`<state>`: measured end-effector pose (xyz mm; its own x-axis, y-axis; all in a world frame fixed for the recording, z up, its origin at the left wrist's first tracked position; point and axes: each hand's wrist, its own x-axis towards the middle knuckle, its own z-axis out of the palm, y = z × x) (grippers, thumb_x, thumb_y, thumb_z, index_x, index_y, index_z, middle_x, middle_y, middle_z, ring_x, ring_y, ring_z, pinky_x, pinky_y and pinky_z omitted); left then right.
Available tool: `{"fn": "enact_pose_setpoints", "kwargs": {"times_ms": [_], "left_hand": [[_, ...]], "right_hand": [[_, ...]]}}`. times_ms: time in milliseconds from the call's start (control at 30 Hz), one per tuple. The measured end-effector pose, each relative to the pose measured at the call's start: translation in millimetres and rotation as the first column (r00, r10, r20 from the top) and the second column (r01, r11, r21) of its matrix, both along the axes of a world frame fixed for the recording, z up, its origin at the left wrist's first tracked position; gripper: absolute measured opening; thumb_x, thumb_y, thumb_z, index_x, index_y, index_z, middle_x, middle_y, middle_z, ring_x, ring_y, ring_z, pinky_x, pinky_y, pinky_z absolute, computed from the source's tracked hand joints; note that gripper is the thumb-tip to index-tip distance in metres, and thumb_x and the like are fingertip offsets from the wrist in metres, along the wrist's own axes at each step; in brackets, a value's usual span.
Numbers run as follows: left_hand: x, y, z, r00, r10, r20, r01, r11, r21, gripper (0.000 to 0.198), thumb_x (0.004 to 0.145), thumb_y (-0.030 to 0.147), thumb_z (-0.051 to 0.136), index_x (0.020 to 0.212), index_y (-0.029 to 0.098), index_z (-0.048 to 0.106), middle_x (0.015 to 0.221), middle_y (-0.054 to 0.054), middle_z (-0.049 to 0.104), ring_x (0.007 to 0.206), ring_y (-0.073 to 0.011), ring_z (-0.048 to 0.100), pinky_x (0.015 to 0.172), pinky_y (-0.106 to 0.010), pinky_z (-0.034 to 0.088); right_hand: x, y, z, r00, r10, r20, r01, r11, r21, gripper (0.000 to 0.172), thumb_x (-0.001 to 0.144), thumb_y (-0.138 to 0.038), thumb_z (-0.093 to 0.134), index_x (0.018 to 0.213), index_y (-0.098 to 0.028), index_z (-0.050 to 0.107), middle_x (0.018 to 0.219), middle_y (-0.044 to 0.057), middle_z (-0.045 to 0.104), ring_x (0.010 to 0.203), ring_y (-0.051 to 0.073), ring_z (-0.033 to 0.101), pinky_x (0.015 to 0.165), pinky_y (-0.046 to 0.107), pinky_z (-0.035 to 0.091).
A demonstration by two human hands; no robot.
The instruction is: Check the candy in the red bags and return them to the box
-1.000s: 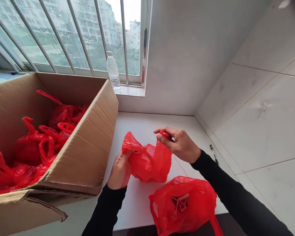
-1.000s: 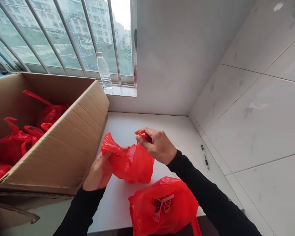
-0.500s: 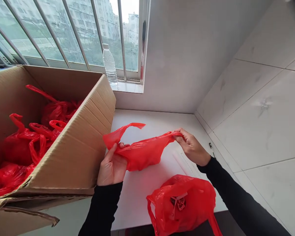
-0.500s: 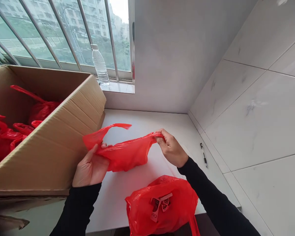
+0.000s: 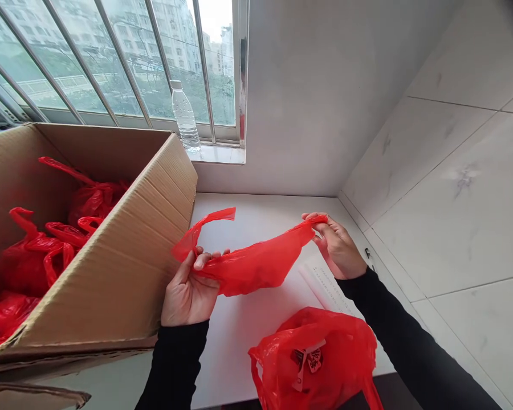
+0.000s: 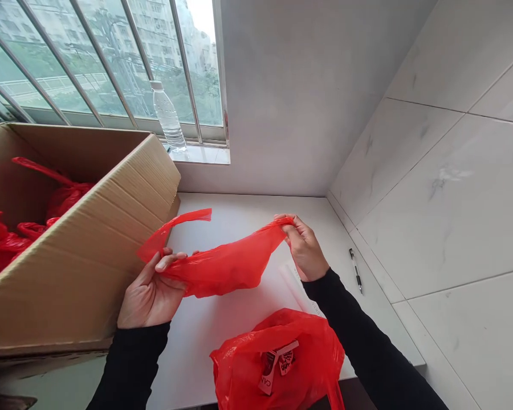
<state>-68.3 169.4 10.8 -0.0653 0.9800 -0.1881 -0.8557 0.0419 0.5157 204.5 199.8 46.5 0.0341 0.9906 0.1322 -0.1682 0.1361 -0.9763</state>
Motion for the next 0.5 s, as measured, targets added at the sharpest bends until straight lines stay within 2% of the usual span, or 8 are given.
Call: {"fn": "enact_pose_setpoints", "kwargs": {"times_ms": [67, 133, 233, 267, 333, 400, 433, 500], "left_hand": [[5.2, 4.3, 1.6, 0.999, -0.016, -0.041, 0.017, 1.0, 0.017, 0.014, 0.093, 0.018, 0.049, 0.088, 0.018, 0.063, 0.048, 0.008, 0.041, 0.062, -0.0098, 0.064, 0.084, -0.027, 0.056], [12.0, 8.6, 4.2, 0.992, -0.048, -0.118, 0.052, 0.998, 0.027, 0.015, 0.093, 0.021, 0.05, 0.083, 0.019, 0.06, 0.043, 0.011, 0.031, 0.042, -0.0068, 0.046, 0.066, -0.024, 0.056], [26.6, 9.4, 12.3, 0.945, -0.129, -0.301, 0.138, 0.99, 0.008, 0.021, 0.089, 0.026, 0.061, 0.071, 0.019, 0.052, 0.043, 0.012, 0.03, 0.033, -0.0047, 0.027, 0.042, -0.02, 0.042], [32.8, 7.2, 16.1, 0.918, -0.159, -0.365, 0.169, 0.986, -0.004, 0.021, 0.085, 0.024, 0.067, 0.072, 0.019, 0.052, 0.045, 0.012, 0.036, 0.035, -0.0045, 0.031, 0.041, -0.019, 0.04], [45.8, 0.1, 23.5, 0.851, -0.234, -0.47, 0.252, 0.967, -0.025, 0.022, 0.076, 0.019, 0.078, 0.086, 0.019, 0.059, 0.061, 0.008, 0.055, 0.048, -0.0072, 0.05, 0.049, -0.02, 0.047], [57.3, -6.7, 27.7, 0.73, -0.289, -0.619, 0.356, 0.934, -0.017, 0.038, 0.071, 0.016, 0.081, 0.104, 0.02, 0.062, 0.083, 0.001, 0.067, 0.072, -0.0143, 0.064, 0.063, -0.025, 0.054], [61.7, -8.4, 27.8, 0.659, -0.293, -0.693, 0.398, 0.917, -0.008, 0.038, 0.071, 0.017, 0.08, 0.105, 0.021, 0.063, 0.088, -0.001, 0.068, 0.079, -0.0175, 0.065, 0.068, -0.028, 0.055], [66.5, -7.5, 24.3, 0.548, -0.254, -0.797, 0.435, 0.901, 0.012, 0.023, 0.071, 0.019, 0.077, 0.092, 0.02, 0.067, 0.08, -0.001, 0.067, 0.079, -0.0195, 0.064, 0.069, -0.029, 0.054]], "right_hand": [[-6.8, -2.2, 1.3, 0.996, 0.052, -0.079, -0.054, 0.998, -0.015, 0.01, 0.09, -0.031, 0.052, 0.094, -0.024, 0.057, 0.091, 0.002, 0.066, 0.088, 0.017, 0.064, 0.092, 0.039, 0.051], [-17.0, -3.7, 3.8, 0.981, 0.125, -0.149, -0.128, 0.992, -0.012, 0.011, 0.094, -0.032, 0.046, 0.096, -0.025, 0.053, 0.073, -0.002, 0.06, 0.074, 0.015, 0.059, 0.09, 0.04, 0.052], [-35.0, -3.7, 8.2, 0.959, 0.228, -0.166, -0.22, 0.973, 0.064, 0.014, 0.096, -0.029, 0.041, 0.094, -0.023, 0.053, 0.063, -0.007, 0.048, 0.062, 0.012, 0.047, 0.084, 0.036, 0.053], [-40.9, -3.5, 10.1, 0.957, 0.255, -0.14, -0.245, 0.966, 0.085, 0.014, 0.096, -0.029, 0.041, 0.093, -0.023, 0.053, 0.064, -0.007, 0.046, 0.062, 0.011, 0.046, 0.081, 0.034, 0.053], [-51.3, -4.6, 15.0, 0.955, 0.293, -0.049, -0.287, 0.952, 0.108, 0.013, 0.097, -0.028, 0.043, 0.093, -0.022, 0.053, 0.071, -0.005, 0.049, 0.065, 0.011, 0.049, 0.076, 0.031, 0.053], [-59.8, -8.5, 22.0, 0.945, 0.318, 0.082, -0.326, 0.938, 0.117, 0.011, 0.097, -0.027, 0.045, 0.097, -0.021, 0.054, 0.078, -0.003, 0.054, 0.069, 0.012, 0.053, 0.072, 0.029, 0.052], [-63.0, -11.2, 26.1, 0.927, 0.34, 0.157, -0.36, 0.925, 0.12, 0.01, 0.097, -0.025, 0.046, 0.1, -0.021, 0.055, 0.081, -0.002, 0.057, 0.071, 0.012, 0.056, 0.071, 0.029, 0.051], [-66.8, -16.5, 33.6, 0.848, 0.408, 0.337, -0.475, 0.868, 0.145, 0.015, 0.094, -0.019, 0.05, 0.107, -0.022, 0.058, 0.088, 0.0, 0.063, 0.078, 0.014, 0.061, 0.073, 0.029, 0.052]]}}
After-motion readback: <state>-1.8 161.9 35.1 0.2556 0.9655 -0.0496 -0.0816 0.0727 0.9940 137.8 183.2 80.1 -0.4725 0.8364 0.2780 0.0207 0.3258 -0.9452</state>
